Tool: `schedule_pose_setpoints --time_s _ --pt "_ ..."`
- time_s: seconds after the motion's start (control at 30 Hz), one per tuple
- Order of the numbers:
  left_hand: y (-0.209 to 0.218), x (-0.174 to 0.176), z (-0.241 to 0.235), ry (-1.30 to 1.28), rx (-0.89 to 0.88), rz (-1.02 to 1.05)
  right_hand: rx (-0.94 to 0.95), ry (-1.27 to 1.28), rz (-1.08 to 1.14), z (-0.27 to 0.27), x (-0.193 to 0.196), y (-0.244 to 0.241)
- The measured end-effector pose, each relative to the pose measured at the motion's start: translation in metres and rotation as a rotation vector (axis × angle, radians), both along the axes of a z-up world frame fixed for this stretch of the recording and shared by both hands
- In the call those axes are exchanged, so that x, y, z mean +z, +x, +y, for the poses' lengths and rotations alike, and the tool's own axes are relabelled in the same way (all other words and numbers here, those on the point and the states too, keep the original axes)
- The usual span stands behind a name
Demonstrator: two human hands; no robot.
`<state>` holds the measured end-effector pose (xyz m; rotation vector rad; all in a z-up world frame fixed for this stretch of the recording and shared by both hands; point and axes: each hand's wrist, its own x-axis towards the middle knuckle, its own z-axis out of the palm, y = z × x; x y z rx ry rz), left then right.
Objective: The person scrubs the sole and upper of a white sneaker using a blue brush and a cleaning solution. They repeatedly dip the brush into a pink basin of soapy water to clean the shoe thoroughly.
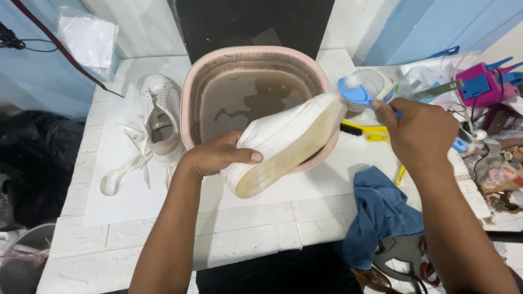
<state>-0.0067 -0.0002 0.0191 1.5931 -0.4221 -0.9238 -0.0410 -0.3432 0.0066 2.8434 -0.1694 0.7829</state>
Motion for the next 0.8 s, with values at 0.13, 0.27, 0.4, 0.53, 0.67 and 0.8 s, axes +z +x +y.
schedule_pose_setpoints --time_s 0.13,0.27,0.4,0.53,0.67,0.8 --pt "0.008 -0.014 -0.005 -0.201 0.127 -0.067 0.248 0.127 -0.254 0.030 -0.052 -0.018" --pt "0.005 -0.020 -0.005 -0.174 0.140 -0.038 0.448 0.197 -0.194 0.056 -0.072 -0.035" --pt "0.006 -0.013 -0.006 -0.187 0.137 -0.037 0.295 0.519 -0.242 -0.001 -0.097 -0.005" --pt "0.007 -0.009 -0.009 -0.189 0.137 -0.049 0.352 0.432 -0.188 0.040 -0.072 -0.027" --pt "0.008 -0.014 -0.011 -0.181 0.125 -0.065 0.433 0.340 -0.177 0.006 -0.063 -0.011" --pt "0.005 -0.009 -0.011 -0.212 0.137 -0.061 0.434 0.352 -0.263 0.003 -0.054 -0.008"
